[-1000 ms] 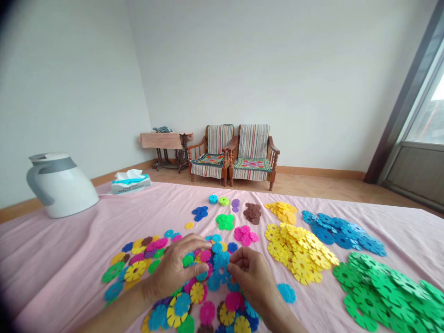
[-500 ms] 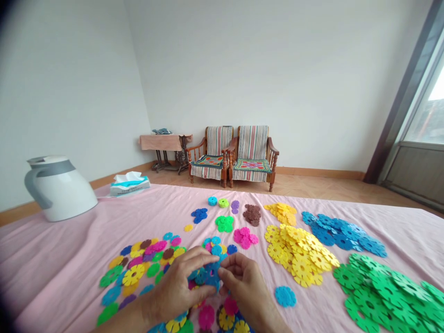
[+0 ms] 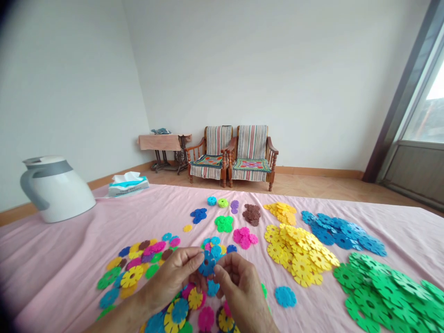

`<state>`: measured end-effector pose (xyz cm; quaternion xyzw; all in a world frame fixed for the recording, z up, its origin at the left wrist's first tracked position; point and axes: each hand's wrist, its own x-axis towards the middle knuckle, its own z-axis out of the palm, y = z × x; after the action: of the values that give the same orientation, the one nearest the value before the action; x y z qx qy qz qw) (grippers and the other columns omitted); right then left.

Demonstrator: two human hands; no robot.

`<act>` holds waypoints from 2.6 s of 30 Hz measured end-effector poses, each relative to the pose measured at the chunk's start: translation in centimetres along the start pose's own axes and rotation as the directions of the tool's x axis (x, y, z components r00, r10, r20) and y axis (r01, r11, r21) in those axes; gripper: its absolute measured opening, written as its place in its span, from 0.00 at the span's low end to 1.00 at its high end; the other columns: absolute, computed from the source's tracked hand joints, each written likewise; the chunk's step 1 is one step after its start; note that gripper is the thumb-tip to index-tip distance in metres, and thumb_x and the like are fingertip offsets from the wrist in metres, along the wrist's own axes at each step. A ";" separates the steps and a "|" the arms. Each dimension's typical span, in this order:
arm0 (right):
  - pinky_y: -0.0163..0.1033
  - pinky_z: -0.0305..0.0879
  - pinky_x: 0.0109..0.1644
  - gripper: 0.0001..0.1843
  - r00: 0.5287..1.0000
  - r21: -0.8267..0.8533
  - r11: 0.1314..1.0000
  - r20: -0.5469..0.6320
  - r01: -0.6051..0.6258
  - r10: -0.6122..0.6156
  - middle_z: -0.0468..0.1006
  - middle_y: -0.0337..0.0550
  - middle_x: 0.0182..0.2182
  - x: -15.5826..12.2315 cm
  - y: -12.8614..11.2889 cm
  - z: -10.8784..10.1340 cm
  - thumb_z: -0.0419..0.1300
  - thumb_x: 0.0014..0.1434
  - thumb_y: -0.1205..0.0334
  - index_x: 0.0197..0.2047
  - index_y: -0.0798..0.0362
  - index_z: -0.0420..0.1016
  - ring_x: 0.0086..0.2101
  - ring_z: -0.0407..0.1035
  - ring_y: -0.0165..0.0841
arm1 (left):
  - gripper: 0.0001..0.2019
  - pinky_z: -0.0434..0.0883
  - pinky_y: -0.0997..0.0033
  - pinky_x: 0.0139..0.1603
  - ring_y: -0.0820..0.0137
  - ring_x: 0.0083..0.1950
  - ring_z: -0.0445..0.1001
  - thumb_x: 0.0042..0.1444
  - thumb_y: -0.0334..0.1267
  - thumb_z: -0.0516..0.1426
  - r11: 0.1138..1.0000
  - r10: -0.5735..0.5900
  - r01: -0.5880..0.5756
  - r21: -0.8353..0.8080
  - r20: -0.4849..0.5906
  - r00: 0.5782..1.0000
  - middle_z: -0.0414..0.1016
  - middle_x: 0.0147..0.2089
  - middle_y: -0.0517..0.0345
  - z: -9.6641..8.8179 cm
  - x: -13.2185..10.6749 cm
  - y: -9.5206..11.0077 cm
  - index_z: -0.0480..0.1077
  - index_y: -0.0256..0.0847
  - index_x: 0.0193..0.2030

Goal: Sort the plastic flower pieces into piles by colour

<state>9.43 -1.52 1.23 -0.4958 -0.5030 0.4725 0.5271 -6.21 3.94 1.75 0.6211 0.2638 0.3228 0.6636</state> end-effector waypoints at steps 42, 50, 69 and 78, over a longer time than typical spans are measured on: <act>0.31 0.59 0.20 0.14 0.994 -0.387 0.922 -0.103 -0.002 -0.041 0.75 0.36 0.23 -0.1 -0.5 -4.5 0.51 0.58 0.52 0.33 0.53 0.70 0.16 0.66 0.26 | 0.15 0.71 0.74 0.29 0.72 0.26 0.73 0.56 0.47 0.55 0.895 0.322 -0.116 0.430 -0.444 0.836 0.75 0.27 0.57 -4.7 1.0 0.0 0.71 0.35 0.36; 0.35 0.62 0.28 0.14 0.979 -0.651 0.747 -0.023 0.137 -0.200 0.75 0.39 0.24 -1.5 1.9 -3.7 0.51 0.60 0.53 0.33 0.51 0.73 0.25 0.68 0.32 | 0.16 0.71 0.74 0.27 0.72 0.24 0.72 0.54 0.48 0.55 0.894 0.346 -0.093 0.439 -0.541 0.766 0.74 0.26 0.57 -7.9 1.0 -0.7 0.72 0.35 0.36; 0.56 0.59 0.58 0.32 0.633 -0.615 0.150 0.747 0.774 -0.204 0.58 0.44 0.62 -0.2 2.6 2.9 0.52 0.61 0.48 0.66 0.41 0.51 0.59 0.57 0.50 | 0.14 0.71 0.75 0.26 0.70 0.25 0.74 0.54 0.48 0.55 0.860 0.334 -0.030 0.509 -0.517 0.788 0.75 0.26 0.56 -7.4 0.1 -0.6 0.70 0.37 0.32; 0.51 0.69 0.51 0.31 0.732 -0.726 0.095 0.672 0.681 -0.117 0.61 0.48 0.60 -1.2 3.4 -1.9 0.50 0.61 0.45 0.65 0.43 0.55 0.56 0.62 0.48 | 0.13 0.70 0.74 0.28 0.70 0.25 0.74 0.55 0.44 0.54 0.829 0.325 -0.019 0.558 -0.455 0.829 0.75 0.26 0.56 -7.1 -0.2 -0.3 0.71 0.36 0.31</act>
<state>11.24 -2.63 -2.22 -0.4177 -0.9045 -0.0094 0.0862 -11.65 8.46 0.82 0.6874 0.4563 0.4571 0.3322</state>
